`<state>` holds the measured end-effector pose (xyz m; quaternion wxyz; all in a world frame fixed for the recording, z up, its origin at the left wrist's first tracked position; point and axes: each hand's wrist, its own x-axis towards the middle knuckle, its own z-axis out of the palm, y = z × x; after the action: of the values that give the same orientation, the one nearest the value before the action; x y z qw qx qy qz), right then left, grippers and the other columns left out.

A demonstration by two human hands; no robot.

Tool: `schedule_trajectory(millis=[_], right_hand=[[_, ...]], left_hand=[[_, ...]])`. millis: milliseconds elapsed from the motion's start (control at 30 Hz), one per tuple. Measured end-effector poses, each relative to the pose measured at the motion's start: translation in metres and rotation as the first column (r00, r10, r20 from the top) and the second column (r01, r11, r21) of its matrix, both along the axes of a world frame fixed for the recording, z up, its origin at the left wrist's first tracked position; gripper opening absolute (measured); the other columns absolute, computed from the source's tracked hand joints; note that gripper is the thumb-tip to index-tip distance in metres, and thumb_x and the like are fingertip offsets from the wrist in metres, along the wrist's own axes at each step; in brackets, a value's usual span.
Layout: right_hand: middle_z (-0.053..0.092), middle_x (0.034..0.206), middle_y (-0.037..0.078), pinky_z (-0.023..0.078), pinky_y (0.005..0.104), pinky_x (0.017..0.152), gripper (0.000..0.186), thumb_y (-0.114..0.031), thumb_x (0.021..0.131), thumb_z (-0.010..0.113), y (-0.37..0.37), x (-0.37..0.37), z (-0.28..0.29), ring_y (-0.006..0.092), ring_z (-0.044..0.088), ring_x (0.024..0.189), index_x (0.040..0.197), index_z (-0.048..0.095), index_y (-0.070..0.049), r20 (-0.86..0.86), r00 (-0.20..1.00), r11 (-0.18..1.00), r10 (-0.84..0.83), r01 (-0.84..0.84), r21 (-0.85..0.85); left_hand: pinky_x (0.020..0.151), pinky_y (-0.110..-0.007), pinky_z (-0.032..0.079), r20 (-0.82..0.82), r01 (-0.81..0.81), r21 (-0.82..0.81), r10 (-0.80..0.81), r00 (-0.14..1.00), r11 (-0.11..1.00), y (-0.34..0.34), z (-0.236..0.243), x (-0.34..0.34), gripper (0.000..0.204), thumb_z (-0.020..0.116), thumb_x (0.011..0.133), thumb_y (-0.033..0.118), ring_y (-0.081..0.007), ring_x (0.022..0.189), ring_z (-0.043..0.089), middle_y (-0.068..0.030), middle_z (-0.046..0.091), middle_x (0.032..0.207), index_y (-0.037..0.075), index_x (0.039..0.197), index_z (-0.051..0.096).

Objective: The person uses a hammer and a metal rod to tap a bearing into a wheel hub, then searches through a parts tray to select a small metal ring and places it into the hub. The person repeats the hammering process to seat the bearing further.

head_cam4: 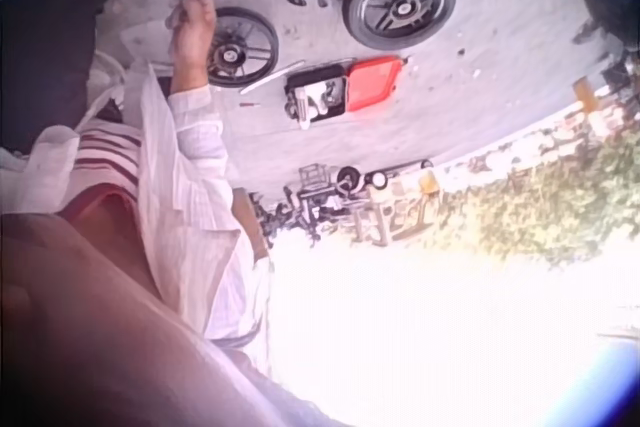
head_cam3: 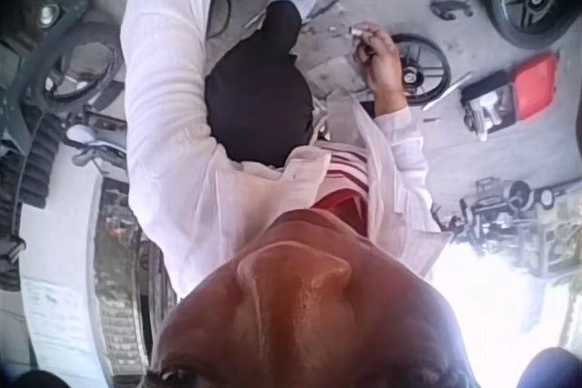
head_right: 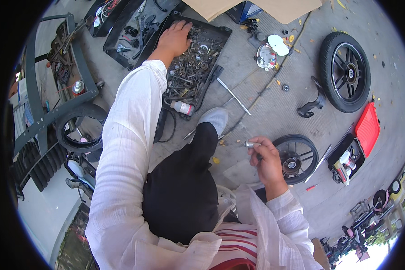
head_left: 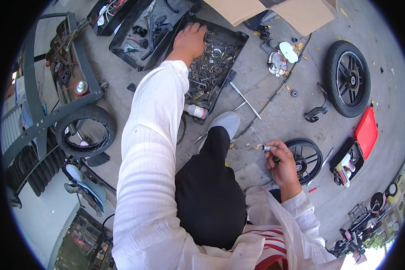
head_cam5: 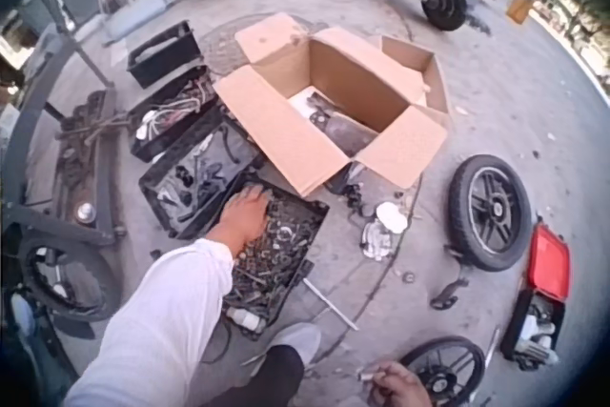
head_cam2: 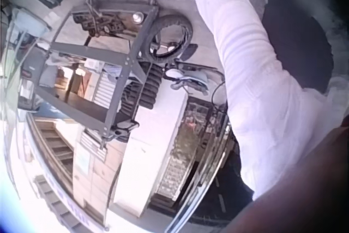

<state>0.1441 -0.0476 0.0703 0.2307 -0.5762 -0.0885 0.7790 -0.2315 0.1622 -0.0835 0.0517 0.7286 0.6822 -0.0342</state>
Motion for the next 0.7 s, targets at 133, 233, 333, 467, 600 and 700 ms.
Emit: schedule_trajectory(millis=[133,233,333,467,600,700], right_hand=[[0.059,0.077,0.005,0.037,0.0243,0.051,0.019,-0.01,0.09,0.051,0.002,0.004,0.002,0.0097,0.045,0.053,0.106,0.059,-0.003,0.022,1.0,1.0,-0.021,0.02,0.006],[0.058,0.077,0.005,0.038,0.0249,0.052,0.02,-0.011,0.089,0.049,0.007,0.006,0.004,0.0099,0.043,0.053,0.106,0.057,-0.003,0.03,0.999,1.0,-0.01,0.01,0.022],[0.058,0.077,0.005,0.038,0.0247,0.051,0.02,-0.011,0.089,0.049,0.006,0.005,0.004,0.0097,0.043,0.052,0.106,0.057,-0.003,0.039,0.999,1.0,-0.019,0.019,0.022],[0.058,0.077,0.006,0.037,0.0243,0.051,0.02,-0.011,0.089,0.05,0.001,0.003,-0.002,0.0096,0.044,0.052,0.106,0.057,-0.003,0.041,0.999,1.0,0.008,-0.008,0.013],[0.059,0.076,0.005,0.038,0.024,0.052,0.02,-0.011,0.09,0.051,0.0,-0.003,0.0,0.0098,0.046,0.054,0.106,0.06,-0.003,0.025,1.0,1.0,0.004,-0.004,-0.001],[0.058,0.076,0.006,0.038,0.0243,0.051,0.02,-0.012,0.089,0.051,0.001,-0.005,0.0,0.0088,0.043,0.052,0.106,0.058,-0.003,0.026,0.999,1.0,0.023,-0.023,0.016]], left_hand=[[0.105,-0.045,0.037,-0.025,-0.115,-0.285,0.113,0.993,0.952,-0.002,0.019,0.035,0.058,0.067,0.08,0.039,-0.0341,0.132,0.039,-0.0143,0.045,0.138,0.023,0.134,0.051],[0.1,-0.046,0.041,0.048,-0.152,-0.375,0.183,0.982,0.915,-0.047,0.019,0.025,0.051,0.065,0.083,0.04,-0.0342,0.126,0.045,-0.0142,0.049,0.131,0.022,0.13,0.054],[0.099,-0.048,0.041,0.186,-0.109,-0.39,0.194,0.963,0.914,-0.098,0.029,0.015,0.048,0.064,0.085,0.04,-0.0342,0.122,0.048,-0.0164,0.051,0.127,0.02,0.128,0.057],[0.1,-0.05,0.038,0.231,-0.101,-0.373,0.198,0.953,0.922,-0.13,0.039,0.019,0.041,0.066,0.082,0.04,-0.0336,0.12,0.049,-0.0164,0.055,0.121,0.015,0.115,0.066],[0.103,-0.049,0.036,0.209,-0.044,-0.115,0.068,0.976,0.992,-0.136,0.044,0.038,0.039,0.069,0.08,0.036,-0.0341,0.122,0.048,-0.0166,0.055,0.124,0.012,0.111,0.067],[0.107,-0.045,0.034,0.451,0.082,0.007,-0.076,0.889,0.997,-0.124,0.036,0.048,0.039,0.069,0.081,0.031,-0.0327,0.126,0.046,-0.0141,0.053,0.132,0.011,0.115,0.065]])
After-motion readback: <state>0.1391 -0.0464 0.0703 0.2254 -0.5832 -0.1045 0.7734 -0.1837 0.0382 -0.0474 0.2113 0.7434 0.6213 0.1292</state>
